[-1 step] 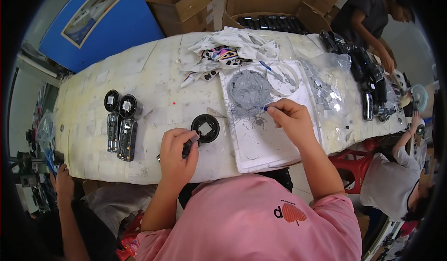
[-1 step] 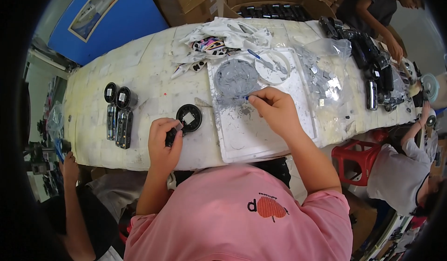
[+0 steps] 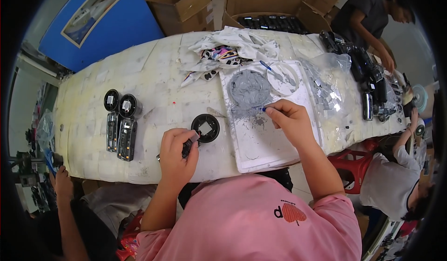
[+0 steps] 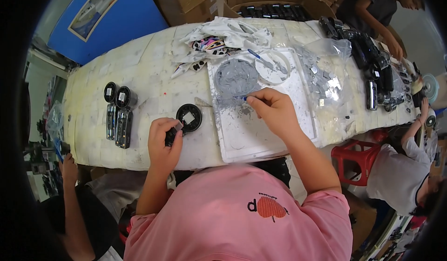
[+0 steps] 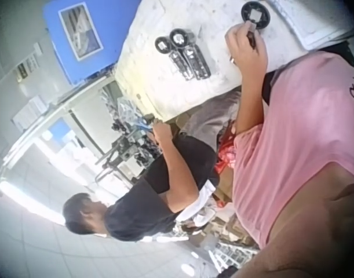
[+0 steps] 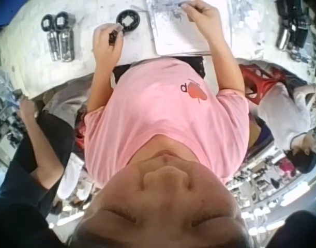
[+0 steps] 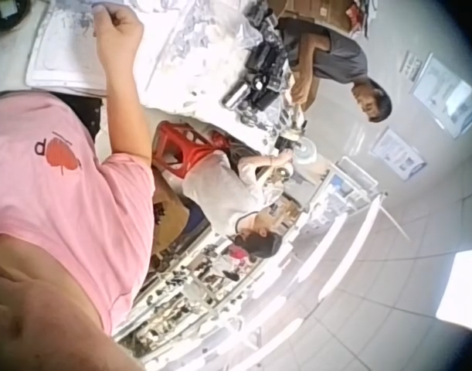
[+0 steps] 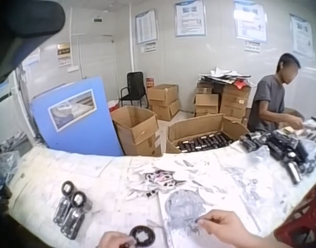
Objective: The person applies adhesive paste to small plastic electronic component housings using a brush tool.
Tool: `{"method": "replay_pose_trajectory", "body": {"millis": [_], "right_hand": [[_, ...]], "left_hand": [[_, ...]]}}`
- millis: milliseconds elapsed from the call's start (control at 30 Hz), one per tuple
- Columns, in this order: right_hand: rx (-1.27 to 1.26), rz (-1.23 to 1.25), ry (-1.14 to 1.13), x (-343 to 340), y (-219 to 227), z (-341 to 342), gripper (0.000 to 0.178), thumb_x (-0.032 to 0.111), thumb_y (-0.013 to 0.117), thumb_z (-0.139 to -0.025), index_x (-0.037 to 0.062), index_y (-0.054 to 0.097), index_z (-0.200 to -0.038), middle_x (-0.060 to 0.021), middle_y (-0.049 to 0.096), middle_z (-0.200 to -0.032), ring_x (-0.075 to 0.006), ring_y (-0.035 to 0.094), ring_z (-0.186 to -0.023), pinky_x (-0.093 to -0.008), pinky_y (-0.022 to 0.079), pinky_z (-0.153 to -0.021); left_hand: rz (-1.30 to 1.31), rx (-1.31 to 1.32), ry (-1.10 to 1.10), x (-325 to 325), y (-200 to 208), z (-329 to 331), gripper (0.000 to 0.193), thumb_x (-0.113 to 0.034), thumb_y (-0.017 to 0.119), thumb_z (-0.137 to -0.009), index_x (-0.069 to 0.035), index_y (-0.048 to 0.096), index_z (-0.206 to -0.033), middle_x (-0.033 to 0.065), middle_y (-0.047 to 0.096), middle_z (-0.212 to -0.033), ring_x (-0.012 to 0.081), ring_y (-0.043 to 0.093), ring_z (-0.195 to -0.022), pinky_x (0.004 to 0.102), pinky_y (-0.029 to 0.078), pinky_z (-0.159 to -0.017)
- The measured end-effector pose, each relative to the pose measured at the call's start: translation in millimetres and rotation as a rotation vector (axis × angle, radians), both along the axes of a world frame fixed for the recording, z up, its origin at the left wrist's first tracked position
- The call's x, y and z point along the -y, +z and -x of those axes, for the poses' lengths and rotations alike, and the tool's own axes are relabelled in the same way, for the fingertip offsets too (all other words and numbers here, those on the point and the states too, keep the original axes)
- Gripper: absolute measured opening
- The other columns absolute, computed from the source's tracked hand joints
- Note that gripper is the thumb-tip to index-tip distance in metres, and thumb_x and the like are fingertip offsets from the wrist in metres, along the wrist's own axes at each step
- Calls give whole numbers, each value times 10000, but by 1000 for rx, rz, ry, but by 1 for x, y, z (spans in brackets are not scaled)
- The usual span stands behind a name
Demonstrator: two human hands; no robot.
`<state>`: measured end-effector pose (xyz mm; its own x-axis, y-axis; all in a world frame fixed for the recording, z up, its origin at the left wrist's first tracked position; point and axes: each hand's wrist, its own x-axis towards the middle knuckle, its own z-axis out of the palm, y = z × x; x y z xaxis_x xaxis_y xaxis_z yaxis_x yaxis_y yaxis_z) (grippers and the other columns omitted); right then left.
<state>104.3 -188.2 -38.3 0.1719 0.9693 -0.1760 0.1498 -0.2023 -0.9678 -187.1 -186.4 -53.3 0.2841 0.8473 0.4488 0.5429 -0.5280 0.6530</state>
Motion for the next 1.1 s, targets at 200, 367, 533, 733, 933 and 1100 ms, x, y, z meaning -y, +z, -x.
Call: {"method": "replay_pose_trajectory", "body": {"millis": [200, 367, 533, 733, 933, 1100], "right_hand": [[-168, 44, 63, 3, -2, 27, 105, 79, 656, -886, -15, 681, -925, 7, 578, -669, -62, 489, -564, -217, 393, -521], [-225, 72, 119, 3, -9, 39, 133, 104, 664, -886, -5, 683, -960, 15, 586, -687, -49, 501, -576, -214, 404, -525], [-287, 42, 86, 6, -4, 45, 131, 95, 650, -897, -8, 683, -971, 8, 581, -689, -55, 496, -574, -215, 397, -519], [-373, 41, 93, 9, 2, 47, 134, 88, 647, -901, -13, 687, -980, 2, 586, -714, -59, 493, -577, -217, 400, -525], [-177, -141, 247, 13, 6, 66, 106, 28, 653, -872, -34, 684, -953, -35, 601, -771, -105, 543, -609, -242, 422, -546], [419, -688, 416, 12, 4, 77, 232, -15, 684, -757, 14, 691, -987, -103, 600, -806, -237, 591, -680, -316, 466, -569]], "left_hand": [[-11, 9, 25, 1, -1, 0, 353, 22, 699, -697, -20, 585, -1028, 153, 568, -974, 315, 563, -865, 387, 467, -730], [-7, 5, 28, 0, -1, 0, 345, 5, 712, -700, -25, 588, -1020, 147, 582, -996, 304, 579, -904, 356, 479, -780], [0, 23, 29, 1, -5, 2, 346, 15, 712, -707, -19, 571, -1022, 138, 584, -1006, 284, 582, -910, 337, 477, -790], [112, 121, 65, 2, -3, 1, 338, 8, 714, -720, -20, 561, -1021, 129, 588, -991, 270, 587, -887, 341, 473, -781], [250, 317, 121, 7, -15, 0, 367, -15, 734, -743, -15, 532, -1050, 112, 605, -993, 215, 607, -892, 314, 483, -802], [255, 466, 94, 8, -17, -2, 457, 23, 736, -766, 2, 442, -1115, 132, 617, -1018, 178, 610, -948, 297, 491, -845]]}}
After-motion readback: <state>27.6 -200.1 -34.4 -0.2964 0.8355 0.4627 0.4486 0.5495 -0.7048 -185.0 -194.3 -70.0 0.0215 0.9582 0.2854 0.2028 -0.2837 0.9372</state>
